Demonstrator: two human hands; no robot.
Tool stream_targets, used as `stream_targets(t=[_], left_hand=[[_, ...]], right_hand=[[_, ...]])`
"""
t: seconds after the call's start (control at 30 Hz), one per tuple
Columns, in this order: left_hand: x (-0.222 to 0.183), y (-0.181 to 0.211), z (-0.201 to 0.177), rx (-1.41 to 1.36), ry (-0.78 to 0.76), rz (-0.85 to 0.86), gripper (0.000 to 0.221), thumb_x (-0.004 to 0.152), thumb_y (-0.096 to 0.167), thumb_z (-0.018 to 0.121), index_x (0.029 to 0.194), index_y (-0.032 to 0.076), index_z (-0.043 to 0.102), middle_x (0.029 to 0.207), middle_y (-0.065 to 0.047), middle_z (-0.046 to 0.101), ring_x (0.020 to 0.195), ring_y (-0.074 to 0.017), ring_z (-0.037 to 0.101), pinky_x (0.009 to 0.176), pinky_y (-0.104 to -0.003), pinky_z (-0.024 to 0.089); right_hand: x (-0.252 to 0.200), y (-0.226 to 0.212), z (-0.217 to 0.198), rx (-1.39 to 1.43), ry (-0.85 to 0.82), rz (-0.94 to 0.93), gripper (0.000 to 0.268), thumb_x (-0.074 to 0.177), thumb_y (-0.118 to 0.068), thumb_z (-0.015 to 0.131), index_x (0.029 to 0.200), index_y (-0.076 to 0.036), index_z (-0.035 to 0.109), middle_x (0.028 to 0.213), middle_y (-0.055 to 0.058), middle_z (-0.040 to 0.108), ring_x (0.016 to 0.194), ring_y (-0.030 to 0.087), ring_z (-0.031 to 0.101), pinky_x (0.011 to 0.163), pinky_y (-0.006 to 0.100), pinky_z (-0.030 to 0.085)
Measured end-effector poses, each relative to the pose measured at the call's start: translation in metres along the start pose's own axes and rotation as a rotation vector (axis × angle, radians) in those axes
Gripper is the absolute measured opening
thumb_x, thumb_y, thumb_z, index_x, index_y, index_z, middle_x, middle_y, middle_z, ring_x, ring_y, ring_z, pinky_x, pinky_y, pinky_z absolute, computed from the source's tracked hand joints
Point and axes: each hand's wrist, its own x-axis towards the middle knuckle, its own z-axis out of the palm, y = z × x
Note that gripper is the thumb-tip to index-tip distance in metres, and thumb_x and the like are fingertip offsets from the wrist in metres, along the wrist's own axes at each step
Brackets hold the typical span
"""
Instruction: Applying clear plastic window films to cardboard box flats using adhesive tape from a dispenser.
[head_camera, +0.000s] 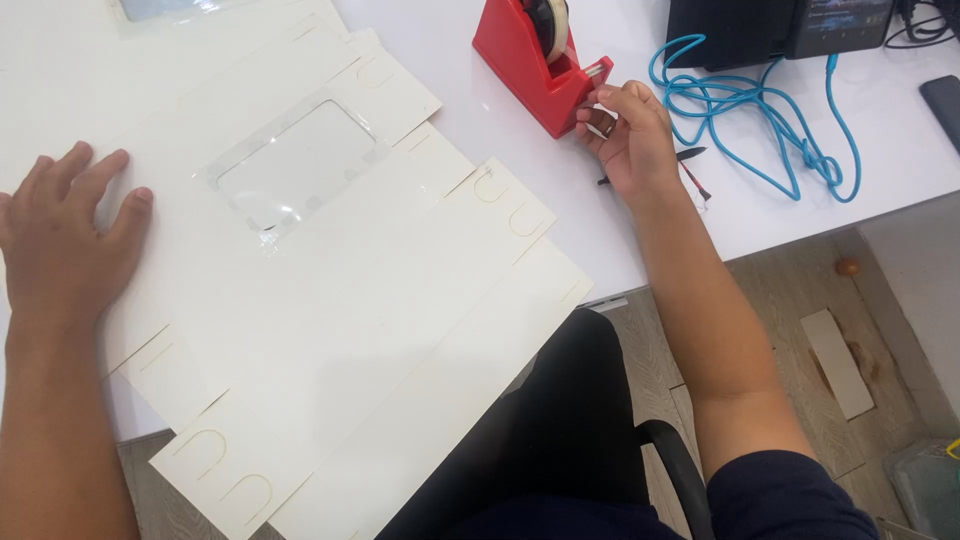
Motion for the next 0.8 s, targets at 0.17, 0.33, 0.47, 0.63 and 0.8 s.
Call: stream_targets(t=[0.17,0.33,0.47,0.63,0.8], left_hand=[[0.0,0.001,-0.002,0.007,0.002,0.02,0.053,0.114,0.042,0.048,0.154,0.012,0.061,0.165,-0.022,0.047,0.151,-0.0452,0.031,0.114,-0.068,0.011],[0.0,-0.01,0.007,0.039,0.049,0.075,0.052,0.115,0.041,0.052,0.155,0.01,0.063,0.164,-0.024,0.05,0.15,-0.0479,0.035,0.114,-0.069,0.015],[-0.002,-0.011,0.008,0.028,0.057,0.069,0.049,0.116,0.039,0.052,0.155,0.011,0.063,0.164,-0.023,0.05,0.149,-0.0474,0.035,0.113,-0.069,0.017],[-0.002,-0.014,0.01,0.027,0.101,0.14,0.047,0.118,0.033,0.055,0.156,0.007,0.065,0.163,-0.028,0.052,0.148,-0.0509,0.037,0.114,-0.063,0.023],[-0.001,-0.015,0.01,0.042,0.073,0.102,0.05,0.116,0.037,0.053,0.155,0.008,0.064,0.164,-0.026,0.052,0.149,-0.0504,0.037,0.112,-0.071,0.018]], right_hand=[[0.004,0.003,-0.004,0.011,-0.028,-0.006,0.03,0.087,-0.003,0.074,0.076,-0.016,0.05,0.111,0.014,0.074,0.091,0.021,0.07,0.076,0.03,0.061],[0.006,0.005,-0.005,0.023,-0.036,-0.006,0.028,0.088,-0.001,0.074,0.078,-0.016,0.052,0.111,0.014,0.074,0.095,0.021,0.071,0.077,0.029,0.061],[0.004,0.004,-0.001,0.003,-0.032,-0.007,0.026,0.086,-0.002,0.075,0.081,-0.015,0.054,0.118,0.015,0.072,0.101,0.021,0.069,0.079,0.03,0.064],[0.004,0.003,-0.001,0.013,-0.048,-0.005,0.027,0.084,-0.001,0.076,0.081,-0.015,0.053,0.119,0.017,0.072,0.101,0.022,0.07,0.081,0.031,0.066],[0.005,0.003,0.0,0.04,-0.031,0.011,0.026,0.086,0.002,0.075,0.08,-0.012,0.054,0.109,0.018,0.071,0.096,0.023,0.068,0.085,0.035,0.067]])
